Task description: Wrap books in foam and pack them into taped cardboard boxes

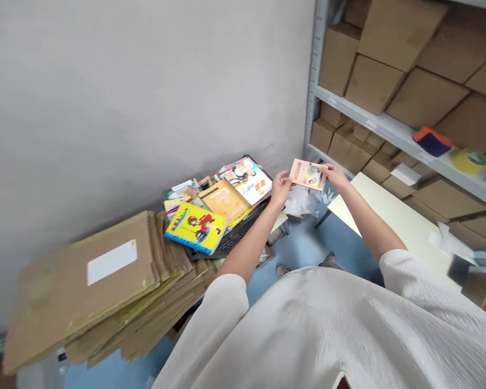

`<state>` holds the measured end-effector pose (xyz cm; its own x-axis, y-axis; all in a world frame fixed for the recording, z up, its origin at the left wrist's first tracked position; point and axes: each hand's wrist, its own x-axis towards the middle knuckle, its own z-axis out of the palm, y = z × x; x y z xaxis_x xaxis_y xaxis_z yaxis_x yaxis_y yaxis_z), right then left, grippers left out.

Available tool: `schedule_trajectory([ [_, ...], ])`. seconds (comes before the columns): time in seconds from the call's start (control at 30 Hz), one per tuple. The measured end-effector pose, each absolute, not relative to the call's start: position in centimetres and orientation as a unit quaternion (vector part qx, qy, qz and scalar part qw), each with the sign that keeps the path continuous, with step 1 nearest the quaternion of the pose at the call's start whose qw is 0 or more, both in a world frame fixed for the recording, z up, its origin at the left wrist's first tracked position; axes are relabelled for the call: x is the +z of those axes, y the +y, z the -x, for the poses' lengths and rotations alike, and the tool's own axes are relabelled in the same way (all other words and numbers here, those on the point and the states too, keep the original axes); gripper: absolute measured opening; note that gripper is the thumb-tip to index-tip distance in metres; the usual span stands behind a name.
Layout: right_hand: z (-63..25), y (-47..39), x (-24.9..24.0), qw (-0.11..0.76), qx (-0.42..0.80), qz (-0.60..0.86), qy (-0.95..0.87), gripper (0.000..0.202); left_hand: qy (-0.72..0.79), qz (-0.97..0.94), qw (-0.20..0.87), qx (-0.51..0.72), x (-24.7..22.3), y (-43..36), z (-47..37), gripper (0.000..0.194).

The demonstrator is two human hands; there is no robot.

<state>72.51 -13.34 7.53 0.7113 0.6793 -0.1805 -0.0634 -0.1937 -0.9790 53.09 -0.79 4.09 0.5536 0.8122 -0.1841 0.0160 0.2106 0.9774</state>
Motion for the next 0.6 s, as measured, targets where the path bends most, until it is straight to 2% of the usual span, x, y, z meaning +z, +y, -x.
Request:
schedule_trajectory([
  [0.17, -77.1, -21.8, 5.5, 0.631, 0.338, 0.687, -0.125, 0.042, 0.390, -0.493, 0.723, 0.285, 2.7, -7.0, -61.3, 0.028],
  [0.33, -81.0, -29.2, 3.5, 0.637, 0.352, 0.683, -0.061, 0.045, 0.387, -0.496, 0.758, 0.174, 0.8, -14.6, -68.0, 0.020],
  [0.6, -84.9, -36.9, 0.2, 0.623, 0.372, 0.688, -0.007, 0.038, 0.326, -0.574, 0.747, 0.082, -2.5, -19.7, -73.9, 0.037],
])
